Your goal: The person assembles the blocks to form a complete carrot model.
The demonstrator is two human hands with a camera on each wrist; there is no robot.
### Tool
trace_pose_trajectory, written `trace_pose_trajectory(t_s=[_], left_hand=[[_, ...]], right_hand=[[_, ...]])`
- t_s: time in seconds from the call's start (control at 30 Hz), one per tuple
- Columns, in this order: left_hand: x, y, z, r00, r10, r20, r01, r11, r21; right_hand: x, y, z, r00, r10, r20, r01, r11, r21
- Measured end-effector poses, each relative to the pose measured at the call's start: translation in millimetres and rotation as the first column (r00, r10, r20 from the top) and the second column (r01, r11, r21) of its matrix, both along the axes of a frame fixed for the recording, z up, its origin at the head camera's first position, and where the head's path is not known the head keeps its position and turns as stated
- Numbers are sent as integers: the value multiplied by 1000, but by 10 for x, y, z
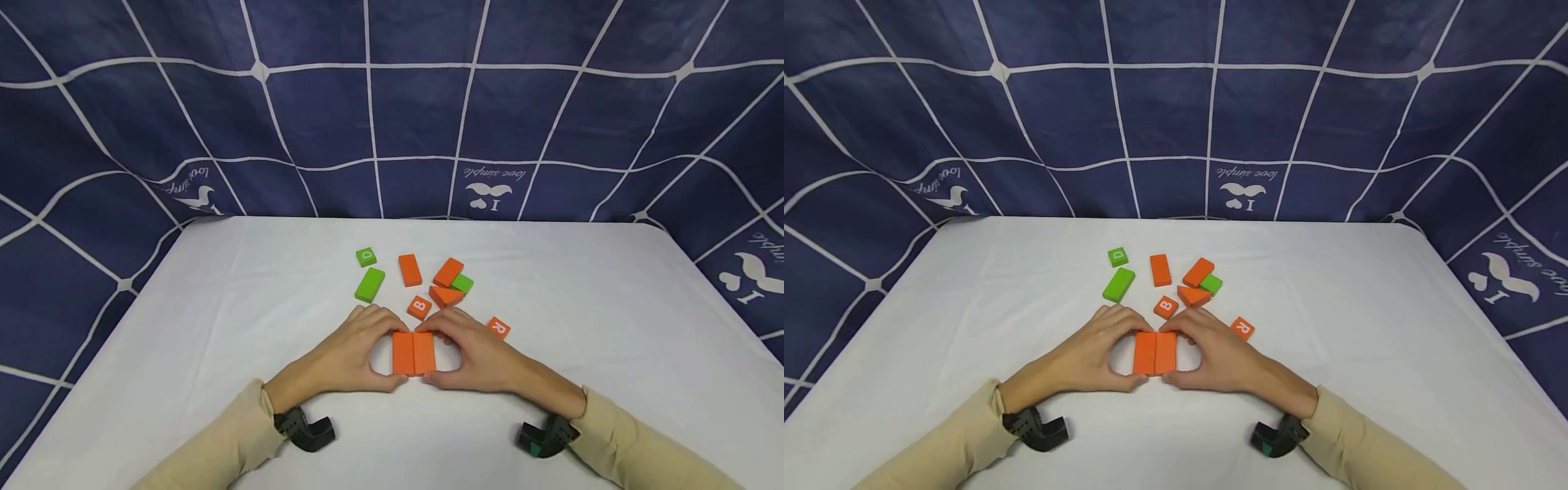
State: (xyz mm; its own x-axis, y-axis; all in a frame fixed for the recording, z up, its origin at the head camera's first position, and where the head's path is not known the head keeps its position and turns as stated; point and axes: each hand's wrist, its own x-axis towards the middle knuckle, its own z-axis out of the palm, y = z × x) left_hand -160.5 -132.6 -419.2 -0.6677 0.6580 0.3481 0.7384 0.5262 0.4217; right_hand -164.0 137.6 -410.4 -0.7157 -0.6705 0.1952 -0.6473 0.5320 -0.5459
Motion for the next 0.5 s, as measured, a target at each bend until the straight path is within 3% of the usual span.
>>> trace_pose_trajectory(t_s=[0.5], left_hand=[[-1,44,-7,999,37,11,-36,996,-76]], right_hand=[[-24,45,-17,999,23,22,-23,1000,18]])
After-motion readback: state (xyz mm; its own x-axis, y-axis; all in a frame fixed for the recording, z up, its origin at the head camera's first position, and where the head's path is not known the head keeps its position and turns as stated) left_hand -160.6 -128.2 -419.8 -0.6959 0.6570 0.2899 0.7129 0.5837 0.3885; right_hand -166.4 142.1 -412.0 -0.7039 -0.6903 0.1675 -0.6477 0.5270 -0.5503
